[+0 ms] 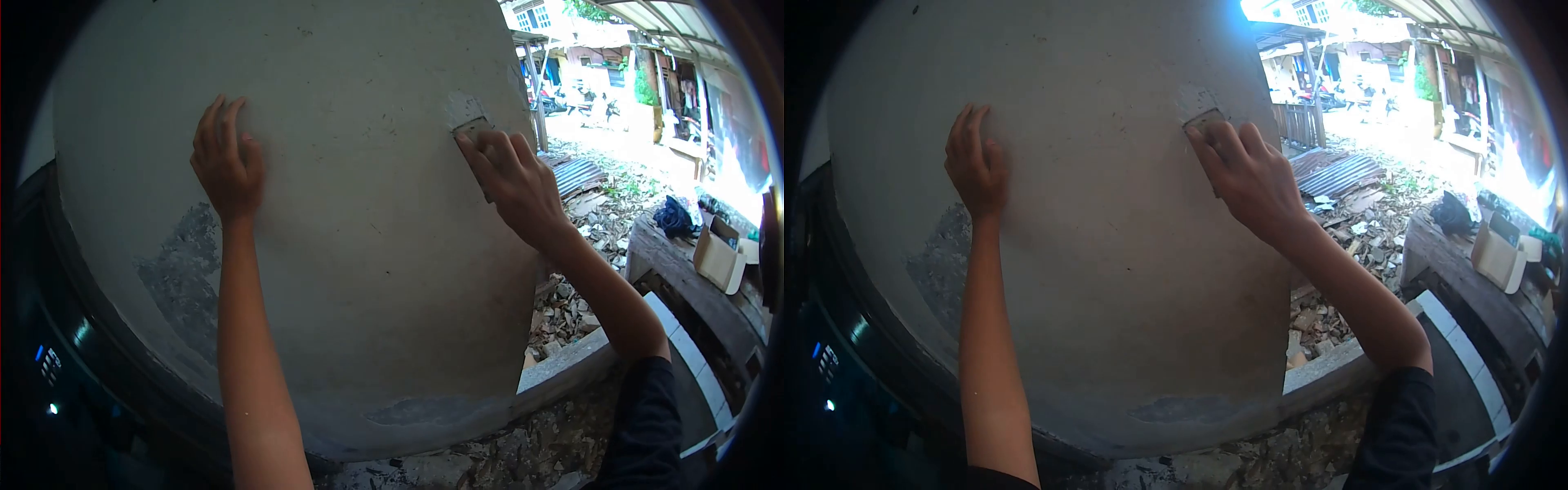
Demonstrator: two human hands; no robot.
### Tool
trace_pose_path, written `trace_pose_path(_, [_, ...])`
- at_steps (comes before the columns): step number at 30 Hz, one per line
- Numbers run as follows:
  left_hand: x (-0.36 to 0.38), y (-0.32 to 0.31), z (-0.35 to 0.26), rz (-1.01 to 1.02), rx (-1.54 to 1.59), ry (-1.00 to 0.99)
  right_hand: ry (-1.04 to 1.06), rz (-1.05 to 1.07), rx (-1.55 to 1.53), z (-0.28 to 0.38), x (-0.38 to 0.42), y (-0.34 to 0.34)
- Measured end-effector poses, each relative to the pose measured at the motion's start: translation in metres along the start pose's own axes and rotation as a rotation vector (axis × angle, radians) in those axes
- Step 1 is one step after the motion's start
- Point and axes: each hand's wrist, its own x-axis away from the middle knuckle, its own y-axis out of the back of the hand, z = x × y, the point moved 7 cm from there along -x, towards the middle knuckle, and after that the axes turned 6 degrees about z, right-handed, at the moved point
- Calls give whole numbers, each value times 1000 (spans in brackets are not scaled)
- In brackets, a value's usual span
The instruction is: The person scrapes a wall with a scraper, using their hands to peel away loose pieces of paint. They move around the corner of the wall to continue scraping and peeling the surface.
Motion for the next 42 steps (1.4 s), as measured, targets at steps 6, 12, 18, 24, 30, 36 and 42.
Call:
trace_pose_path(6, [-2,0,2,0,11,17,-85,-20,-18,6,7,0])
trace_pose_path(12, [-2,2,1,-6,27,-2,-180,-55,12,9,-18,2])
trace_pose_path(18, [2,-1,7,-6,50,39,-171,-39,24,17,10,-8])
trace_pose_path(24, [1,0,6,-11,35,18,-185,-86,24,5,-24,-3])
trace_pose_path(30, [1,0,5,-12,32,16,-217,-40,14,8,-13,-3])
trace_pose_path(36, [3,3,4,-12,49,38,-201,-43,24,-4,-35,3])
trace_pose_path(42, [1,6,3,-20,68,58,-209,22,-28,-1,-35,6])
